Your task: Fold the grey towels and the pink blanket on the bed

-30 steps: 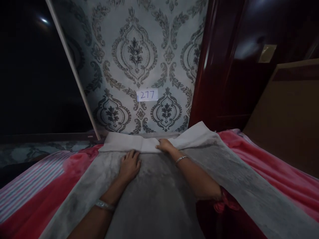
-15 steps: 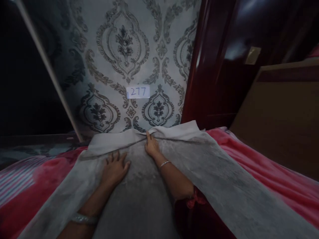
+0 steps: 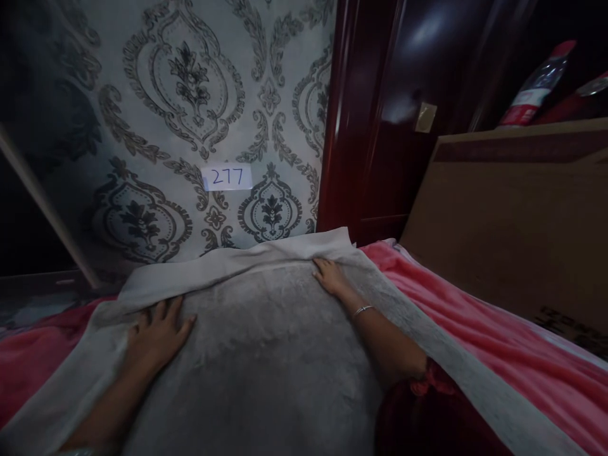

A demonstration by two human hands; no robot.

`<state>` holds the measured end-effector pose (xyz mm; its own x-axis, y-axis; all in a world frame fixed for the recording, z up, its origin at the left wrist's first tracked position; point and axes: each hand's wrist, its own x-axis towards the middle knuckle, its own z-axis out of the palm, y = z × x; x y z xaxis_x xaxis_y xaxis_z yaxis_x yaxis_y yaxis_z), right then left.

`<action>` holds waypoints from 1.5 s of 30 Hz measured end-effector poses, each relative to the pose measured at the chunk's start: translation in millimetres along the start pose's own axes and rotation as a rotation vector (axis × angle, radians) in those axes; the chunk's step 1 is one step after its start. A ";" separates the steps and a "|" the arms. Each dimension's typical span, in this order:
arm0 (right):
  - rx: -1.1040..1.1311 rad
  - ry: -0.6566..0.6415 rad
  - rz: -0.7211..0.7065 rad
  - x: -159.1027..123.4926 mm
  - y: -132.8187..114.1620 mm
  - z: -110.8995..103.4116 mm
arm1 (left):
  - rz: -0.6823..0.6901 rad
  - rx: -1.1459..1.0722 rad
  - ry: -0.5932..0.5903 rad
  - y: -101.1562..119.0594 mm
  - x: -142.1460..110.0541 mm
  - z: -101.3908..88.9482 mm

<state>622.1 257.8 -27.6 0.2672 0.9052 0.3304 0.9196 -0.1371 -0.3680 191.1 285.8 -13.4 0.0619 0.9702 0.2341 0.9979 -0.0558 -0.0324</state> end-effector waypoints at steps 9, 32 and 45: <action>0.042 0.336 0.379 44.0 67.9 -53.0 | 0.027 -0.026 0.090 -1.4 2.8 2.4; 0.107 0.345 0.280 41.7 74.8 -14.9 | -0.004 -0.022 0.069 -12.1 12.7 16.4; -0.197 -0.381 -0.290 -37.4 -4.8 5.4 | 0.288 -0.013 -0.136 3.9 -1.6 11.2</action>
<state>606.1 226.8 -42.9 -0.0964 0.9945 0.0407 0.9870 0.1008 -0.1252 194.8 286.7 -24.8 0.3394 0.9368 0.0849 0.9401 -0.3345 -0.0661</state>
